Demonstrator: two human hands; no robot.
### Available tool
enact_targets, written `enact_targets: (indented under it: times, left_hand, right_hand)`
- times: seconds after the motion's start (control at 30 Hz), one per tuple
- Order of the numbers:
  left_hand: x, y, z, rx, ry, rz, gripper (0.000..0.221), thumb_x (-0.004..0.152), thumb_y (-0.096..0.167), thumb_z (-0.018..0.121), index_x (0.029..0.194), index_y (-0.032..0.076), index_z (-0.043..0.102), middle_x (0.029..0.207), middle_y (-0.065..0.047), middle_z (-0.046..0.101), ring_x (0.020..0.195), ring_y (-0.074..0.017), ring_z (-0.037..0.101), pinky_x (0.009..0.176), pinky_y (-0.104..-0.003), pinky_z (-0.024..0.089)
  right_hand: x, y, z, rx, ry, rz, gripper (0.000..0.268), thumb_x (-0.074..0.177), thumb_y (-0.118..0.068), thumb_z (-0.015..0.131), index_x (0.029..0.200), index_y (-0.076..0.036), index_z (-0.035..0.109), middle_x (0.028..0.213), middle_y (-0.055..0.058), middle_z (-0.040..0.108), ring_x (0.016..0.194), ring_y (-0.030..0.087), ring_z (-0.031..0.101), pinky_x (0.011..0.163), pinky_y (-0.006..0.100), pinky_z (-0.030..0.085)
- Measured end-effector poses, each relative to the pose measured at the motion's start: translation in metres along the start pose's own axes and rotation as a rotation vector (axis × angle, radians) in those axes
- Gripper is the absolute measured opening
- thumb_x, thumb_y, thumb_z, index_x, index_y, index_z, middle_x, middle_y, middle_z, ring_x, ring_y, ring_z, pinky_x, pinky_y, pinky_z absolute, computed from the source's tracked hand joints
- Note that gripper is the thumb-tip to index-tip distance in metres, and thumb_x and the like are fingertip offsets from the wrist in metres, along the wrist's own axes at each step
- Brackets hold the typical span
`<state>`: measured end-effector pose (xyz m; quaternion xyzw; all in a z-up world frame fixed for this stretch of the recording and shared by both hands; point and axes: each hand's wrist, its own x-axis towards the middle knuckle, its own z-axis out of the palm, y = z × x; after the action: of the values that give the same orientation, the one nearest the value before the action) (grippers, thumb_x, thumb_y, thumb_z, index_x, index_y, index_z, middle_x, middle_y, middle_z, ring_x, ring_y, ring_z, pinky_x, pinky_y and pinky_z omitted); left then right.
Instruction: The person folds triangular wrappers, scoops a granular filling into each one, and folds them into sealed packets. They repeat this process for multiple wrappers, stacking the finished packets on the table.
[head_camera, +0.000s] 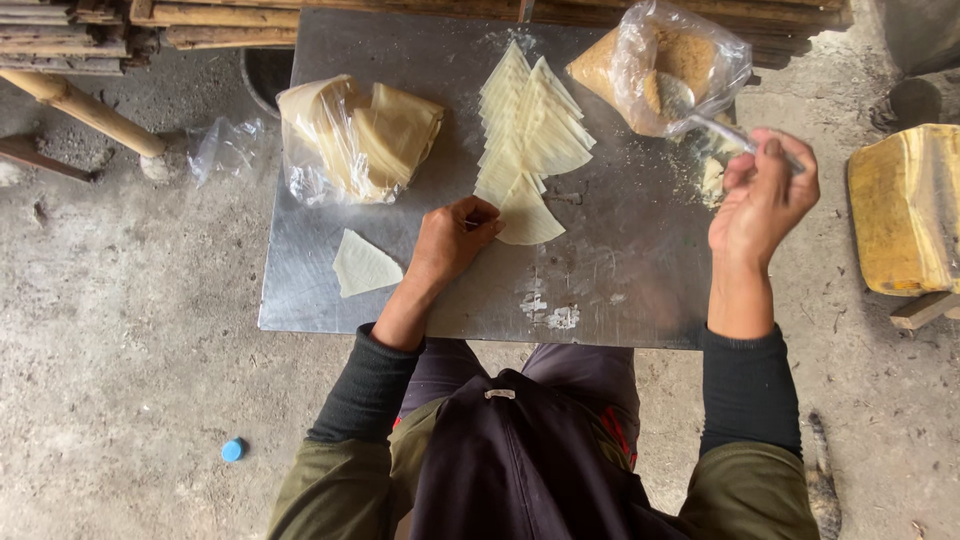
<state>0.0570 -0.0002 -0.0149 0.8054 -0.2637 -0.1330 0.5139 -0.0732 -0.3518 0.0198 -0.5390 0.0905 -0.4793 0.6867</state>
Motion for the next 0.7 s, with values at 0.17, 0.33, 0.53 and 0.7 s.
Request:
enact_targets:
  times: [0.17, 0.33, 0.53, 0.7]
  left_hand:
    - [0.001, -0.005, 0.001, -0.038, -0.006, 0.003, 0.026, 0.087, 0.019, 0.079, 0.107, 0.003, 0.072, 0.097, -0.009, 0.079, 0.086, -0.0158, 0.077, 0.077, -0.029, 0.061]
    - [0.001, -0.005, 0.001, -0.055, -0.014, -0.027, 0.027, 0.087, 0.017, 0.079, 0.108, 0.002, 0.071, 0.097, -0.009, 0.078, 0.086, -0.0165, 0.077, 0.078, -0.030, 0.061]
    - [0.001, -0.005, 0.000, -0.017, -0.019, -0.002, 0.026, 0.089, 0.018, 0.078, 0.109, 0.003, 0.070, 0.099, -0.009, 0.078, 0.088, -0.0171, 0.077, 0.079, -0.030, 0.061]
    - [0.000, -0.003, -0.002, -0.022, -0.016, -0.016, 0.026, 0.089, 0.019, 0.077, 0.109, 0.003, 0.071, 0.099, -0.010, 0.079, 0.088, -0.0176, 0.077, 0.079, -0.031, 0.061]
  right_hand:
    - [-0.059, -0.006, 0.012, 0.007, -0.082, 0.168, 0.010, 0.106, 0.005, 0.057, 0.107, 0.001, 0.067, 0.103, 0.017, 0.072, 0.073, 0.017, 0.069, 0.058, 0.027, 0.058]
    - [-0.109, 0.008, 0.019, -0.140, -0.367, 0.286, 0.016, 0.110, -0.007, 0.059, 0.119, -0.001, 0.070, 0.094, 0.012, 0.071, 0.076, 0.012, 0.067, 0.065, 0.024, 0.056]
    - [-0.121, -0.008, 0.029, -0.593, -0.594, -0.005, 0.017, 0.109, -0.011, 0.058, 0.122, -0.005, 0.068, 0.104, 0.010, 0.072, 0.085, 0.011, 0.070, 0.068, 0.023, 0.059]
    - [-0.125, -0.021, 0.036, -0.665, -0.705, -0.269, 0.018, 0.106, -0.006, 0.064, 0.123, -0.007, 0.068, 0.105, 0.007, 0.072, 0.089, 0.013, 0.072, 0.072, 0.024, 0.060]
